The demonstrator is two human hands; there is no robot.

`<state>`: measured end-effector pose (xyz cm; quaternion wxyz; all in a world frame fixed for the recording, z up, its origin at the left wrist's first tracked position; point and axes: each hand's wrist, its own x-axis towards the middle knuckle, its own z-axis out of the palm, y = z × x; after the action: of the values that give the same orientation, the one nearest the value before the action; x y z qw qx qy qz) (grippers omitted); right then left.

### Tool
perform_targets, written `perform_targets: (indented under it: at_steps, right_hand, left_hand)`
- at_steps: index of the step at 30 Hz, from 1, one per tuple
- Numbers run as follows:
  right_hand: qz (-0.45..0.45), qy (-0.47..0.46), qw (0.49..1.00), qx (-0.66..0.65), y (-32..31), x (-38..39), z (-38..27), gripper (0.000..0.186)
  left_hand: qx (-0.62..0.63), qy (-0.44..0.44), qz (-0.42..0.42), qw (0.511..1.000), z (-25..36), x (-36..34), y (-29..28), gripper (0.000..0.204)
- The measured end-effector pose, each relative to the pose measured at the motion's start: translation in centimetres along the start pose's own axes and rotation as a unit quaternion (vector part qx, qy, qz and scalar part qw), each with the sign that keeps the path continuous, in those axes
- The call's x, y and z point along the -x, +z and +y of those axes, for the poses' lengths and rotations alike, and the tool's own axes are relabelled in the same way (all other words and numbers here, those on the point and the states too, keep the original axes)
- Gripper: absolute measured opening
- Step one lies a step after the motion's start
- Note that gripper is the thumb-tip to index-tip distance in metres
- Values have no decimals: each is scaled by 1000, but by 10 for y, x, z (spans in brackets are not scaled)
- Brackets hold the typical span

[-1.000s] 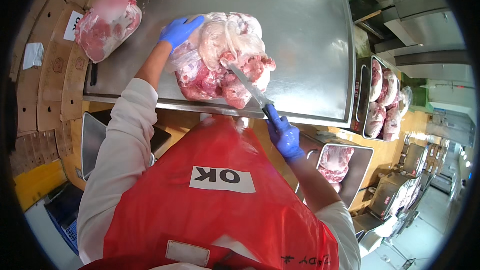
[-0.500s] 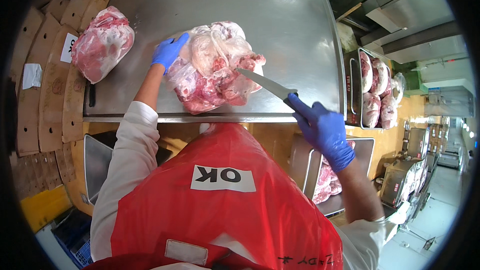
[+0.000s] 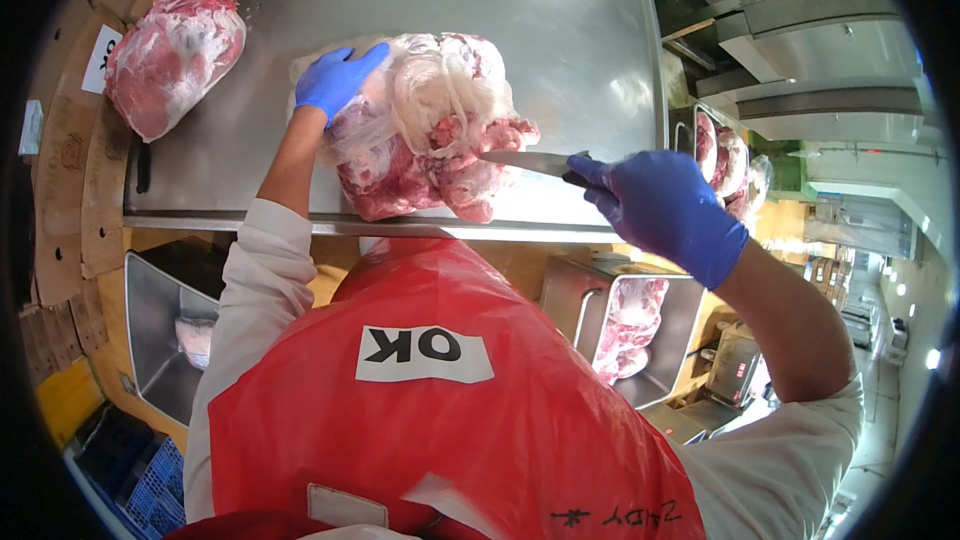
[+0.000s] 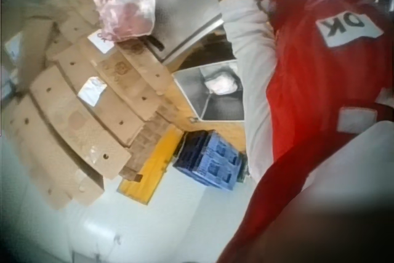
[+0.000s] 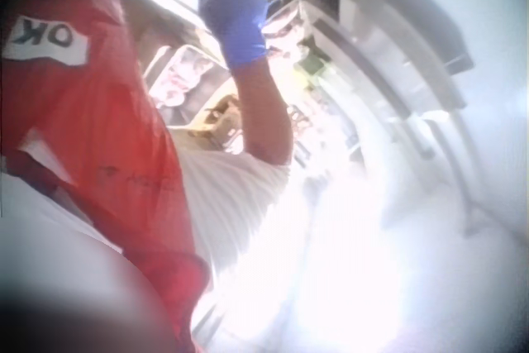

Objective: The person uses a knife to trim fat and separate a large piece of raw meat on a stainless steel table. They place the trimmed portion into a metal tray, then submerge a vacuum-sealed package of meat into a water bath before removing it and placing it on the table.

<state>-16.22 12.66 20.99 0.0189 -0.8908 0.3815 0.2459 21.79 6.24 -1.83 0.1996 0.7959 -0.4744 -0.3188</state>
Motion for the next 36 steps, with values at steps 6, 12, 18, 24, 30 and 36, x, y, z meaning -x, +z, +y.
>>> perform_targets:
  at_steps: [6,12,18,24,30,36]
  right_hand:
    - [-11,21,998,-63,13,-10,0,36]
    - [-7,41,990,-135,28,-19,13,35]
    - [70,93,968,-222,125,13,6,51]
    - [211,104,909,-344,226,27,-27,57]
    - [234,122,903,-339,262,21,-40,60]
    - [309,106,810,-488,314,-9,-72,61]
  left_hand:
    - [-25,14,7,1000,-3,-8,-1,97]
    - [-93,16,-33,995,13,-12,-10,92]
    - [-113,29,1,993,5,-27,-9,91]
    - [-108,-24,4,994,25,-4,-22,91]
    - [-101,-23,22,994,5,-12,-23,90]
    - [-110,-35,35,993,-17,-24,-23,87]
